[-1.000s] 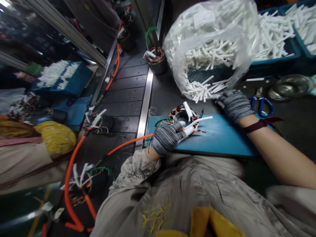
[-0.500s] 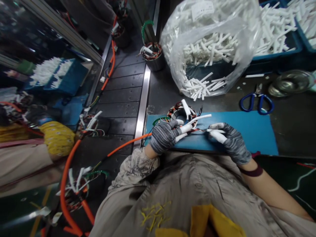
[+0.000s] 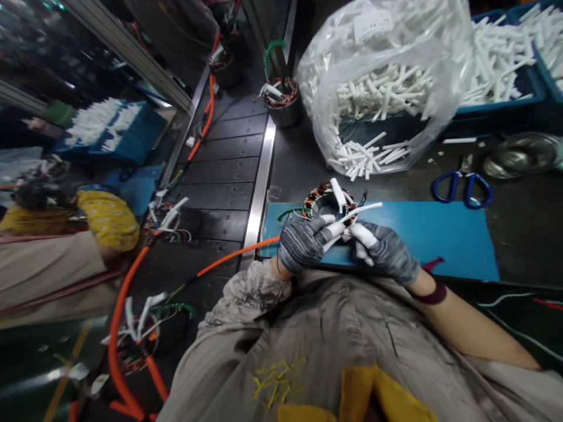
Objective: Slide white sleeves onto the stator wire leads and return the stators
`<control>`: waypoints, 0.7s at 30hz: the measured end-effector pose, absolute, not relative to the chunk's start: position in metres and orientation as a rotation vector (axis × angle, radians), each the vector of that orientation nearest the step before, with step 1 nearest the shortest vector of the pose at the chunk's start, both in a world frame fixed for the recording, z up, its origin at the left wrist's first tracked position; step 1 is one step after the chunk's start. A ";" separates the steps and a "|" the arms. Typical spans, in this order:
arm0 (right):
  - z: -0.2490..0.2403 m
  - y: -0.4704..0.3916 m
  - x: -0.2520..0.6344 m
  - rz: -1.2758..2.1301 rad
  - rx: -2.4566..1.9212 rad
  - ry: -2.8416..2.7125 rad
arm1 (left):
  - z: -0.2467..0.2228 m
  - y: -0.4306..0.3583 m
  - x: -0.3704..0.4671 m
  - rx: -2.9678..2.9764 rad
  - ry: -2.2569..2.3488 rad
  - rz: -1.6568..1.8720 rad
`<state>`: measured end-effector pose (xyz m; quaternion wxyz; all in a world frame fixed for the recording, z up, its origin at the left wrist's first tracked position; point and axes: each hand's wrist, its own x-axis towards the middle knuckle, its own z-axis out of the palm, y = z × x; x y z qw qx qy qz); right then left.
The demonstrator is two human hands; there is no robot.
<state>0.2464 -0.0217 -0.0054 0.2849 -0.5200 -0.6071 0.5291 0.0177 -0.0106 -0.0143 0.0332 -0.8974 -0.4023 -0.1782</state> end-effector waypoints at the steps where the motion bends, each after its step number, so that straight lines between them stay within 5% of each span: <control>1: -0.003 -0.019 0.246 1.532 -1.376 -1.579 | -0.012 -0.012 0.017 -2.769 -1.215 -0.506; 21: -0.054 -0.039 0.315 1.317 -1.577 -1.108 | 0.024 0.012 -0.029 -2.955 -1.182 0.156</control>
